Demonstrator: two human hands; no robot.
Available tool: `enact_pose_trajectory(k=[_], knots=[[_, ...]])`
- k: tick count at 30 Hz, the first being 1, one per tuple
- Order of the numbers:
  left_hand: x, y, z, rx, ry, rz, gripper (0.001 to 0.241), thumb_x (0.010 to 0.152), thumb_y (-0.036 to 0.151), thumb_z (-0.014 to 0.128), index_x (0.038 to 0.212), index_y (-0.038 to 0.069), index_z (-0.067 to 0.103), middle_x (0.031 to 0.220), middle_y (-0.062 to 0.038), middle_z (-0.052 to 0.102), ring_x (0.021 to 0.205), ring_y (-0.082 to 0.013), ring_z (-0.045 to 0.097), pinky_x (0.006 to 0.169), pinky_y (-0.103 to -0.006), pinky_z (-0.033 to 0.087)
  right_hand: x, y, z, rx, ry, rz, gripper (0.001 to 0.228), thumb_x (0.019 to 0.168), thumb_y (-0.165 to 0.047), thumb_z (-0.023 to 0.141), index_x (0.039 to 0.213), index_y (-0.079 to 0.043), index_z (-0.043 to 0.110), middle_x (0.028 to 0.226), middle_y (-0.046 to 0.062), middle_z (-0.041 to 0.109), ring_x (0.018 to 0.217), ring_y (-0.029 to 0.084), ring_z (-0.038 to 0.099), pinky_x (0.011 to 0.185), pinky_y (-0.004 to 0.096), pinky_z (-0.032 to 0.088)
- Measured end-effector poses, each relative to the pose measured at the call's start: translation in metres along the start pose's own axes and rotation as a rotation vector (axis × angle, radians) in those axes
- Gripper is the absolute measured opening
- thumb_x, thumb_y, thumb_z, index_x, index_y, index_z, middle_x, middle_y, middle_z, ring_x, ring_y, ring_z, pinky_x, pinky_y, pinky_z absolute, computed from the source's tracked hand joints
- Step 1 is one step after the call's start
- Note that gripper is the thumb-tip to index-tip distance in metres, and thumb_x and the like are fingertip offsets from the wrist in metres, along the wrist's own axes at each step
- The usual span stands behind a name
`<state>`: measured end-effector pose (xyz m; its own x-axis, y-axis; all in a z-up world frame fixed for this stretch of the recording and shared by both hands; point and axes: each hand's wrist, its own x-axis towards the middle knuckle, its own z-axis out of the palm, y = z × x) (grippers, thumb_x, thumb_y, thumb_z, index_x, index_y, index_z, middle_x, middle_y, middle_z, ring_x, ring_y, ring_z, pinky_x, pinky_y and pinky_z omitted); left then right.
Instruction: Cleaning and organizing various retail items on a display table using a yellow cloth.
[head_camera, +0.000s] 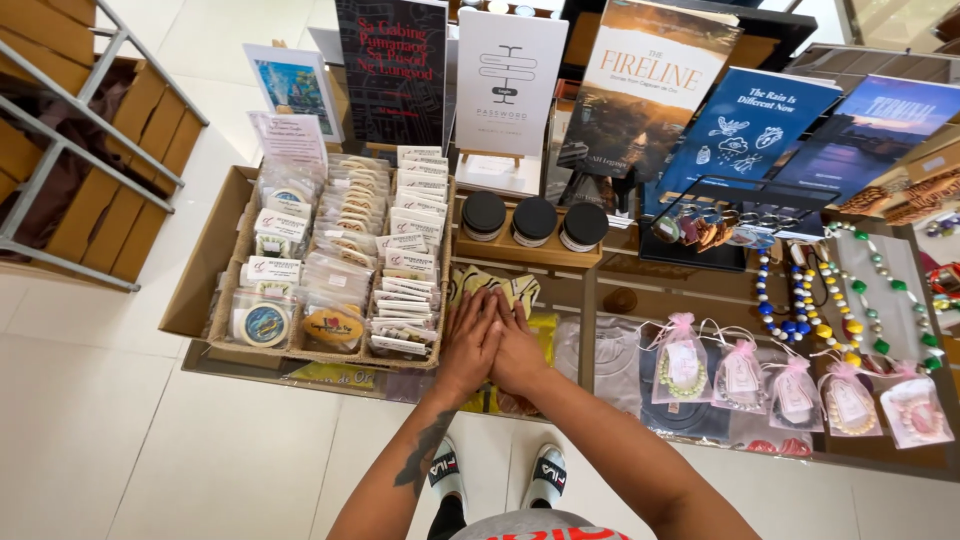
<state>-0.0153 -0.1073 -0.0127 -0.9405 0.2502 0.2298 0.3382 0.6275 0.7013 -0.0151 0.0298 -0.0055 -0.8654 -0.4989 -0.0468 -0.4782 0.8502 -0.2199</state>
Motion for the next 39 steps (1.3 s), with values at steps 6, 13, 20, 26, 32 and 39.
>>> enact_pose_trajectory(k=[6, 13, 20, 26, 32, 39], knots=[[-0.039, 0.002, -0.027, -0.238, 0.021, -0.124, 0.056, 0.108, 0.032, 0.042, 0.156, 0.006, 0.039, 0.167, -0.016, 0.030, 0.154, -0.0348, 0.026, 0.121, -0.0449, 0.027, 0.003, -0.033, 0.010, 0.056, 0.009, -0.099, 0.082, 0.094, -0.029, 0.052, 0.163, -0.004, 0.017, 0.169, 0.024, 0.016, 0.157, 0.042, 0.007, 0.124, 0.058, 0.007], [-0.089, 0.028, -0.023, 0.065, 0.035, -0.166, 0.057, 0.106, 0.033, 0.044, 0.157, 0.008, 0.040, 0.167, -0.013, 0.032, 0.153, -0.0324, 0.029, 0.122, -0.0481, 0.019, -0.043, -0.055, -0.005, 0.128, -0.060, -0.156, 0.081, 0.097, -0.035, 0.051, 0.162, -0.003, 0.014, 0.169, 0.024, 0.012, 0.158, 0.041, 0.002, 0.124, 0.057, 0.004], [-0.111, 0.077, 0.017, 0.192, 0.078, -0.035, 0.060, 0.106, 0.033, 0.045, 0.156, 0.002, 0.038, 0.165, -0.020, 0.031, 0.155, -0.0384, 0.021, 0.123, -0.0539, 0.012, -0.113, -0.026, -0.002, 0.130, -0.054, -0.166, 0.079, 0.101, -0.037, 0.049, 0.164, -0.007, 0.013, 0.171, 0.021, 0.007, 0.158, 0.039, 0.000, 0.123, 0.055, 0.001], [-0.089, 0.110, 0.055, 0.118, -0.038, 0.089, 0.062, 0.107, 0.034, 0.046, 0.158, 0.000, 0.036, 0.165, -0.024, 0.031, 0.155, -0.0424, 0.020, 0.123, -0.0557, 0.010, -0.152, 0.021, -0.012, 0.094, -0.019, -0.075, 0.080, 0.100, -0.038, 0.049, 0.163, -0.007, 0.012, 0.170, 0.021, 0.005, 0.156, 0.040, -0.002, 0.122, 0.055, 0.000], [-0.056, 0.099, 0.070, 0.063, -0.065, 0.104, 0.062, 0.107, 0.037, 0.048, 0.155, 0.000, 0.042, 0.163, -0.024, 0.035, 0.154, -0.0431, 0.024, 0.124, -0.0551, 0.013, -0.131, 0.043, -0.015, 0.079, -0.042, 0.025, 0.078, 0.100, -0.038, 0.050, 0.163, -0.011, 0.013, 0.170, 0.017, 0.005, 0.157, 0.038, -0.003, 0.122, 0.055, 0.000], [-0.028, 0.057, 0.033, 0.110, 0.021, 0.029, 0.059, 0.109, 0.039, 0.043, 0.155, 0.002, 0.044, 0.163, -0.021, 0.037, 0.153, -0.0405, 0.027, 0.125, -0.0527, 0.015, -0.049, 0.016, -0.037, 0.080, -0.213, 0.058, 0.087, 0.093, -0.041, 0.056, 0.162, -0.014, 0.010, 0.170, 0.015, 0.001, 0.157, 0.036, -0.006, 0.124, 0.054, -0.001]])
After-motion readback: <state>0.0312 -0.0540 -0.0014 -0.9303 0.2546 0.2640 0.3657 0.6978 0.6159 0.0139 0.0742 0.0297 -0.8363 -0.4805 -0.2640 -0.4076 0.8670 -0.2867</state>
